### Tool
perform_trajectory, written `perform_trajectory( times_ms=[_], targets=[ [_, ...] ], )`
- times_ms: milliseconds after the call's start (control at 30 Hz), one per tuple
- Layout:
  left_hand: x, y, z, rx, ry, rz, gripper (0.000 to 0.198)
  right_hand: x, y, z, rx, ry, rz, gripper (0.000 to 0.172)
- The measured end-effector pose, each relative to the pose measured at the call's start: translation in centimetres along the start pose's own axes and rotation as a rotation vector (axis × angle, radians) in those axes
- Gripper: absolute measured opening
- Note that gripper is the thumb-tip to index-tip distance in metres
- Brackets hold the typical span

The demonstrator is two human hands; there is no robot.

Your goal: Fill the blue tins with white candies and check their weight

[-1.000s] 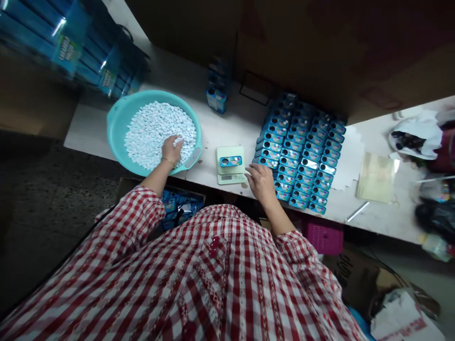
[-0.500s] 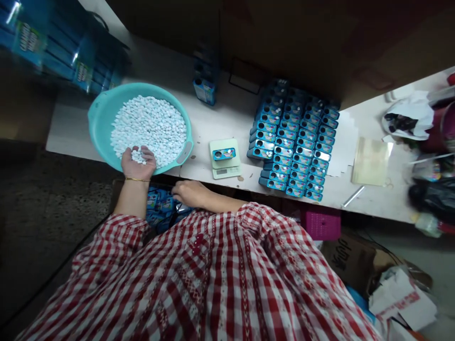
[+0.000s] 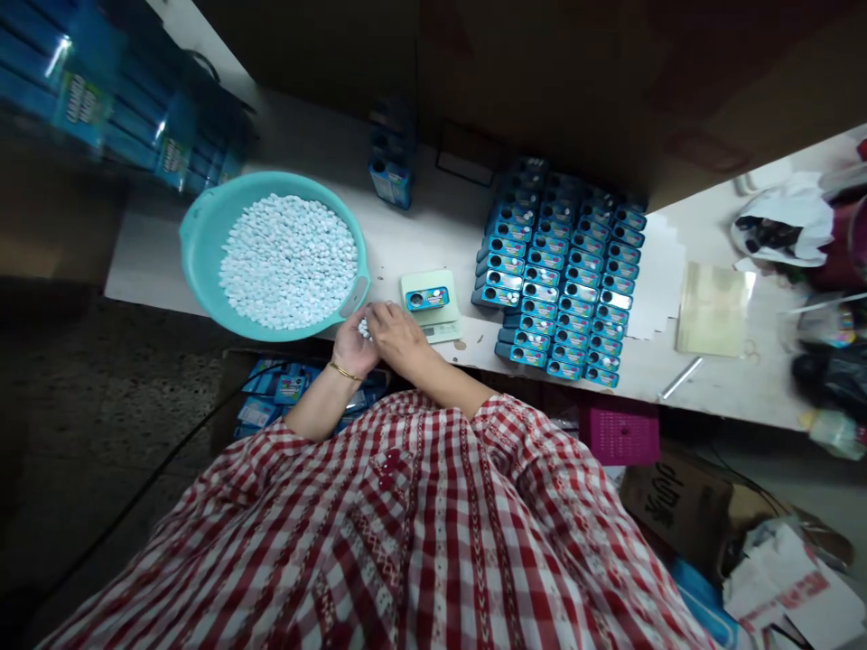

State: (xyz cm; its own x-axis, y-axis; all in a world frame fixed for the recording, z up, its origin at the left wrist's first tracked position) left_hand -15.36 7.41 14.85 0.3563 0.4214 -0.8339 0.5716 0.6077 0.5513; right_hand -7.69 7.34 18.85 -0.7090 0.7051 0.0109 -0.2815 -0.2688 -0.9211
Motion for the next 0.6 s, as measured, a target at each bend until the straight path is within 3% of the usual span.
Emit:
perform_trajectory(
  times_ms=[133,367,600],
  targets=[
    [0.6,1.2,-0.1,-0.075,-0.01,0.039,0.02,-0.6,-0.8,-1.8,0.003,-0.049,0.001,0.033],
    [0.9,3.2,0.1,-0.092,0.028,0.012,0.021,-0.6,-1.6,-4.5,0.086,0.022,-0.022,0.024],
    [1.7,4.6,0.0,-0.093,0.057,0.042,0.027,-0.9,-1.9,-8.2,0.37,0.141,-0.301,0.017]
  ],
)
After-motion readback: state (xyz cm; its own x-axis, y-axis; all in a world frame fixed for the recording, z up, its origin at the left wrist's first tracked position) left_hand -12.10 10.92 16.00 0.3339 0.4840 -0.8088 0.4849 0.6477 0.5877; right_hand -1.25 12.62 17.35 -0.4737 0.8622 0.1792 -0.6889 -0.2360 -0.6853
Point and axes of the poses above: each hand's wrist, its own x-axis towards the middle knuckle, its own y-axis out of the palm, z = x × y, the point moved 2 cm from there along x, towards the middle knuckle, and after that the axes turned 14 degrees about -y, right-handed, at the moved point
